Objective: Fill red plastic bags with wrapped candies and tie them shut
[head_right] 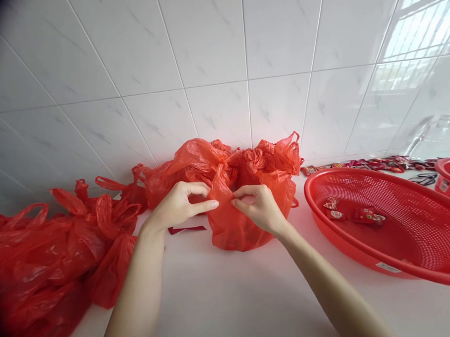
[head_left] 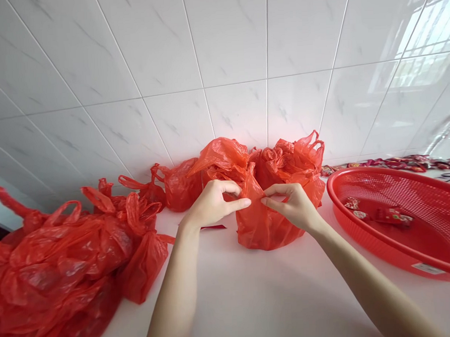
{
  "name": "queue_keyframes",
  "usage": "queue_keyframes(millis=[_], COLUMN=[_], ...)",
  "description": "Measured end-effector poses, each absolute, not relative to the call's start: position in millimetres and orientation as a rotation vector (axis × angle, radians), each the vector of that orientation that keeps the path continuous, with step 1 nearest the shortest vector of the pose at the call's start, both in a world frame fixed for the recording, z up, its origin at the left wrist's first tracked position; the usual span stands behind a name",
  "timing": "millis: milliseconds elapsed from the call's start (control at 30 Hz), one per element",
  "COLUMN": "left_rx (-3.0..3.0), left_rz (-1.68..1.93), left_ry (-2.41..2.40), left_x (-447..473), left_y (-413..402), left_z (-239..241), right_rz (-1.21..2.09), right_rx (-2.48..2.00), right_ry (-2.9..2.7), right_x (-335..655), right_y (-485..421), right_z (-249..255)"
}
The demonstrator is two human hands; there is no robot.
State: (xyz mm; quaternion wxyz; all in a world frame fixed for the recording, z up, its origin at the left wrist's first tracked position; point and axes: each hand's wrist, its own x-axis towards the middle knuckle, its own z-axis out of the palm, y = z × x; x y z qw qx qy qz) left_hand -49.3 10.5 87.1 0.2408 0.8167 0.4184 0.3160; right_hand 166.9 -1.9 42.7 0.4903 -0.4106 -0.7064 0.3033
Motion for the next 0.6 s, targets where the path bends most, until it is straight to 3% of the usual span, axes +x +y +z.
queue_keyframes(millis=[600], left_rx=[2.214], left_rz=[0.983], left_ry=[1.035], left_x=[-50], left_y=[8], left_z=[89], right_rz=[0.808], right_rx=[-0.942], right_ry=[-1.702], right_x=[168], right_y=[-6], right_z=[48])
